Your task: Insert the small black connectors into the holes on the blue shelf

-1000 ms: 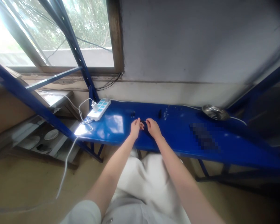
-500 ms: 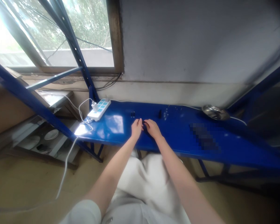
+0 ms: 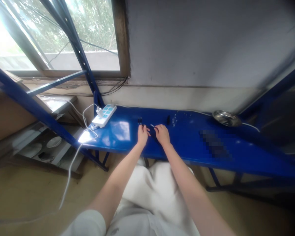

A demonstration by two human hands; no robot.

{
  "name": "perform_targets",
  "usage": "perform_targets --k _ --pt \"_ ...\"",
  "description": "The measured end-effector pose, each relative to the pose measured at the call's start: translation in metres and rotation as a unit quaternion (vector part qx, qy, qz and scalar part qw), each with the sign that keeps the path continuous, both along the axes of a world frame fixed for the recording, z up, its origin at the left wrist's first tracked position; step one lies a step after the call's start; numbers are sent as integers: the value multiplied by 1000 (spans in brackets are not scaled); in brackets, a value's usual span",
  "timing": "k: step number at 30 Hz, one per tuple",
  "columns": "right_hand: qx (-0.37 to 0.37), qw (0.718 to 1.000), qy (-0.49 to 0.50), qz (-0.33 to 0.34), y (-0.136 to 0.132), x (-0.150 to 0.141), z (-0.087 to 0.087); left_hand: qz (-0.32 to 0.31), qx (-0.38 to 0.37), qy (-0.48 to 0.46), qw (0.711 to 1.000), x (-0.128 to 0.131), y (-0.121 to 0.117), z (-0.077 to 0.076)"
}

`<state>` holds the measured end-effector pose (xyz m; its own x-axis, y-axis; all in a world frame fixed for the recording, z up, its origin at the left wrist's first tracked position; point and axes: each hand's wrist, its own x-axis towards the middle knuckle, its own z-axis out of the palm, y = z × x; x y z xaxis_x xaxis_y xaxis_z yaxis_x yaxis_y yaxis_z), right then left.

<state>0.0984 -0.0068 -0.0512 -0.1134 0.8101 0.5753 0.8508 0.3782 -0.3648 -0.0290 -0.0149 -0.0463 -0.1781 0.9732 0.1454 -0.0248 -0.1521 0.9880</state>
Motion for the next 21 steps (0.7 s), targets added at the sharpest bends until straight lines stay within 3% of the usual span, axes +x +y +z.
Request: perform_targets --k 4,7,13,17,21 --pt "20 996 79 -37 1 5 -3 -43 3 59 997 0 -4 3" --pt "-7 984 167 -63 3 8 -4 -92 0 114 989 0 -8 6" --pt "-97 924 352 -115 2 15 2 -106 -16 118 987 0 -11 10" --pt "-101 929 326 -147 4 28 4 -108 -27 107 988 1 -11 12" --pt "-99 946 199 -234 9 52 1 -108 -26 116 987 1 -10 11"
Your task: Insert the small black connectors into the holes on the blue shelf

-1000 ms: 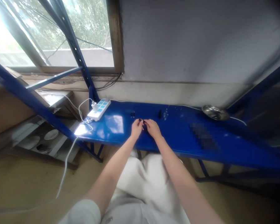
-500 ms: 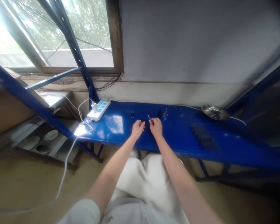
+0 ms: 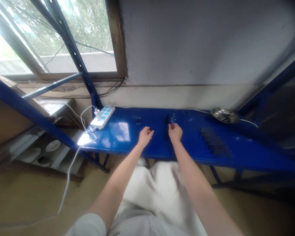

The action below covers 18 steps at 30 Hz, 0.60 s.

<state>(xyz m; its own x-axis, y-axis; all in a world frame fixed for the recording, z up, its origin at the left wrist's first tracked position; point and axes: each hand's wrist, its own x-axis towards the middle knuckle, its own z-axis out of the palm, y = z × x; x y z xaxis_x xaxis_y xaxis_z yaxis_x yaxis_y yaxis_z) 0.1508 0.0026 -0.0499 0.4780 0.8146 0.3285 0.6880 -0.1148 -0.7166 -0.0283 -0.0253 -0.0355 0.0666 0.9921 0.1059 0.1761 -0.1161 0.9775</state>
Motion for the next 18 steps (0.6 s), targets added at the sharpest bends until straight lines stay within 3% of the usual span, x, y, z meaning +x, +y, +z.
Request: perform_targets --k 5,10,18 --pt "-66 994 -85 -25 7 23 -3 9 54 100 993 4 -1 -3" --pt "-73 992 -103 -28 10 25 -6 -8 124 224 967 17 2 -2" --pt "-44 992 -112 -24 11 27 -13 -31 125 227 965 66 34 7"
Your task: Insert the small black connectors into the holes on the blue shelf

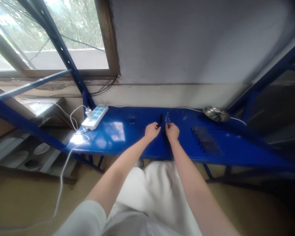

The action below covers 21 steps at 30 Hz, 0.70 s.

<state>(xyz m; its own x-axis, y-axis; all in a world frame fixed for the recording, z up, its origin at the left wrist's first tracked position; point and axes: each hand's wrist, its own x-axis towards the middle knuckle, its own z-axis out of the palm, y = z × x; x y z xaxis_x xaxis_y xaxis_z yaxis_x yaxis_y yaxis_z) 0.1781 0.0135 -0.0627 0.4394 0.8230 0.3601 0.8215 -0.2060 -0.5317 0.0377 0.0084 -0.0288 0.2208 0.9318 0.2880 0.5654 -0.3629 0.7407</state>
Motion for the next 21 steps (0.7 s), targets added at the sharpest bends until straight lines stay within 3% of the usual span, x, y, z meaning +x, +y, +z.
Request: perform_targets --k 5,13,21 --pt "15 1000 -8 10 -2 0 -2 32 -14 46 998 22 20 3" --pt "2 1000 12 23 -3 2 0 50 -31 142 988 33 31 -1" --pt "-1 1000 17 21 -3 2 0 60 -34 127 990 35 32 -5"
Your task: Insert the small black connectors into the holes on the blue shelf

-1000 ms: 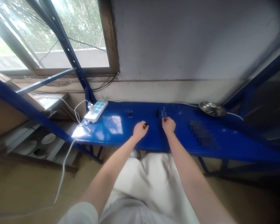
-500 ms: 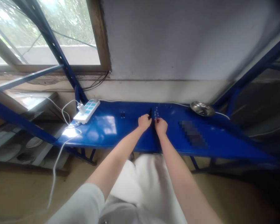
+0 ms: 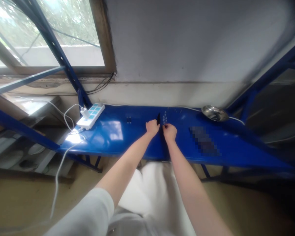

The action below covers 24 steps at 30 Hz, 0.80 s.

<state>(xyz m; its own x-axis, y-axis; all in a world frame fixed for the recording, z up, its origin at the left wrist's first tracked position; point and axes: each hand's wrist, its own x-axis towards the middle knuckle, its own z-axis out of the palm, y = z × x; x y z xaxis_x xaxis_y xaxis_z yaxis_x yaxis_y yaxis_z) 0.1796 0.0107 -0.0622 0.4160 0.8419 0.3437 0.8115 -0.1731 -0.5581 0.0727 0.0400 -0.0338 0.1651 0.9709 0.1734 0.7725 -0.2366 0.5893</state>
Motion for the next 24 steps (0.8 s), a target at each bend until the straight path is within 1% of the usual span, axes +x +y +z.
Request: perform_targets --k 2,4,5,7,10,13,15,18,24 --pt "3 1000 -8 1 -1 -1 1 -6 -11 -40 999 -5 1 2" --pt "12 1000 -13 -2 -3 -3 3 -6 -19 -88 996 -15 1 6" --pt "18 1000 -11 -5 -4 -5 4 -3 -17 -107 994 -23 0 8" --pt "35 999 4 -11 -6 -7 6 11 12 -119 993 -42 -3 14" --pt "62 997 40 -17 -10 -9 11 53 49 -77 994 -75 -13 21" --pt "76 994 70 -22 -14 -10 15 84 36 -5 996 -103 -24 24" --pt "86 992 84 -26 -16 -11 17 96 21 32 995 -115 -29 26" --pt "108 989 96 -24 -19 -12 18 105 -2 58 993 -123 -31 28" --pt "164 981 98 -12 -25 -16 19 112 -22 102 988 -122 -26 23"
